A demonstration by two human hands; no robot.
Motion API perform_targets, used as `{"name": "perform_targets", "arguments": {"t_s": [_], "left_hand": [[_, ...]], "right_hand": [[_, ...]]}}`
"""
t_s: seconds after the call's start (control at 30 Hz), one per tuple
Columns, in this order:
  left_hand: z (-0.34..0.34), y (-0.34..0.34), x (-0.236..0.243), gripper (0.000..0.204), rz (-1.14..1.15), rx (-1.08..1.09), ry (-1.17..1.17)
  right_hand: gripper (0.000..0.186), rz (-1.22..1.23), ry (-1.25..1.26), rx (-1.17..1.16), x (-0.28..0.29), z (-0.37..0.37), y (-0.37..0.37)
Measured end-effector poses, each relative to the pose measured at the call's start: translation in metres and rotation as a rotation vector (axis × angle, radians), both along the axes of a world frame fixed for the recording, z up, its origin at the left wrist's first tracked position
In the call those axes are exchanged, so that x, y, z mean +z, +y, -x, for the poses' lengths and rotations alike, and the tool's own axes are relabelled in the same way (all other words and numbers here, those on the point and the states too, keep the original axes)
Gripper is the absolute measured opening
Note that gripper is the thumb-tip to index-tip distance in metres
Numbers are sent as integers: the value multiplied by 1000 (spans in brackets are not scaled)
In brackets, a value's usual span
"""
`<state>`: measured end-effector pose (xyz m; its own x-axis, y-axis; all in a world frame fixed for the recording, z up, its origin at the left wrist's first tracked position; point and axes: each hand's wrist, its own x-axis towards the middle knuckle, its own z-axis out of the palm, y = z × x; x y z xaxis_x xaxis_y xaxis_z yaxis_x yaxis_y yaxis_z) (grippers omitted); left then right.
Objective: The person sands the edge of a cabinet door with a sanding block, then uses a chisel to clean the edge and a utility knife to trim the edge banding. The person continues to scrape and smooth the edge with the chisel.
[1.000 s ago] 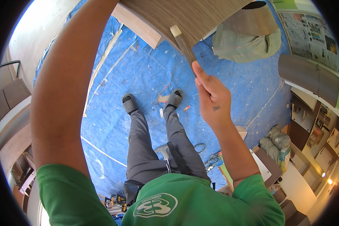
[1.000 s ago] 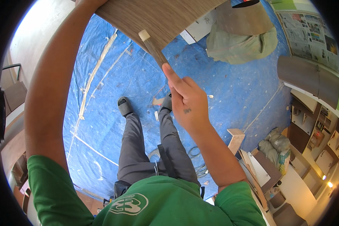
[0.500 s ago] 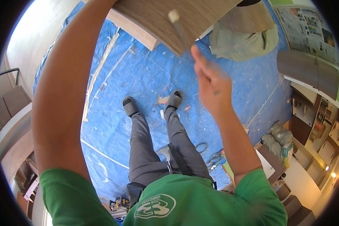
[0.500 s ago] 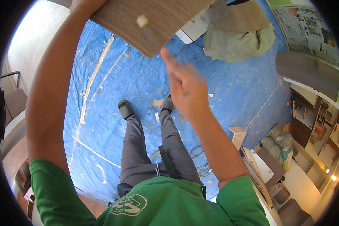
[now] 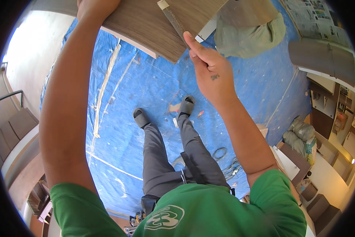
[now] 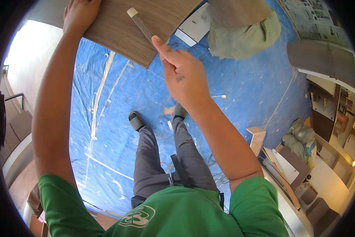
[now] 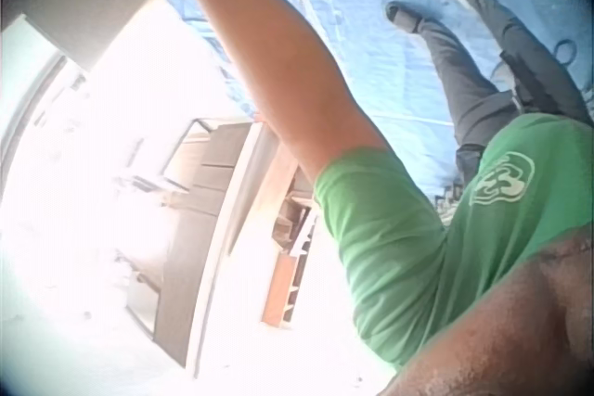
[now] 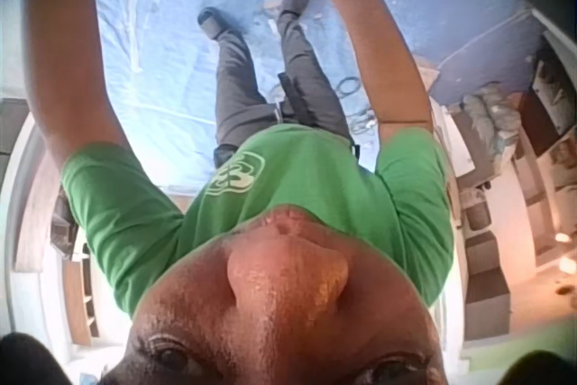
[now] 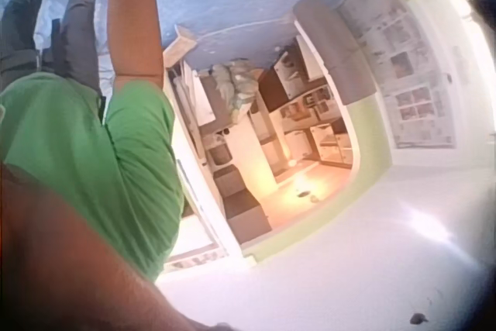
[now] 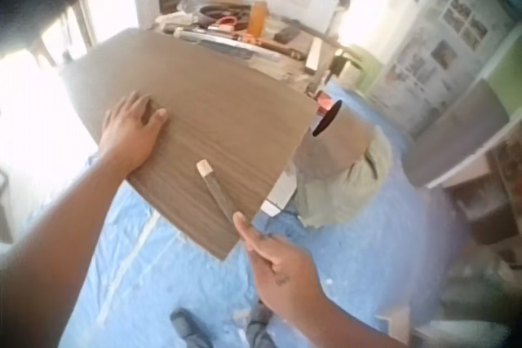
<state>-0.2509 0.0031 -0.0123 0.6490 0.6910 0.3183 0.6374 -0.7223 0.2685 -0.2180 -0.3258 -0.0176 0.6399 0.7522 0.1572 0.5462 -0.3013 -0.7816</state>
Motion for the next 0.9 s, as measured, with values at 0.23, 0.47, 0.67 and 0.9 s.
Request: {"name": "perform_targets", "arguments": {"t_s": [0.23,0.47,0.67,0.9], "left_hand": [[3,2,-6,68,-29,38,-9],[-4,1,-7,70,29,48,36],[1,36,-33,81,-113,19,18],[0,35,-32,82,-57,-7,21]], "right_hand": [[55,51,32,29,-1,36,-40],[55,121,77,-89,10,-13,0],[53,176,43,13,1,33,-53],[57,89,71,-56,1,-15,-4]]}}
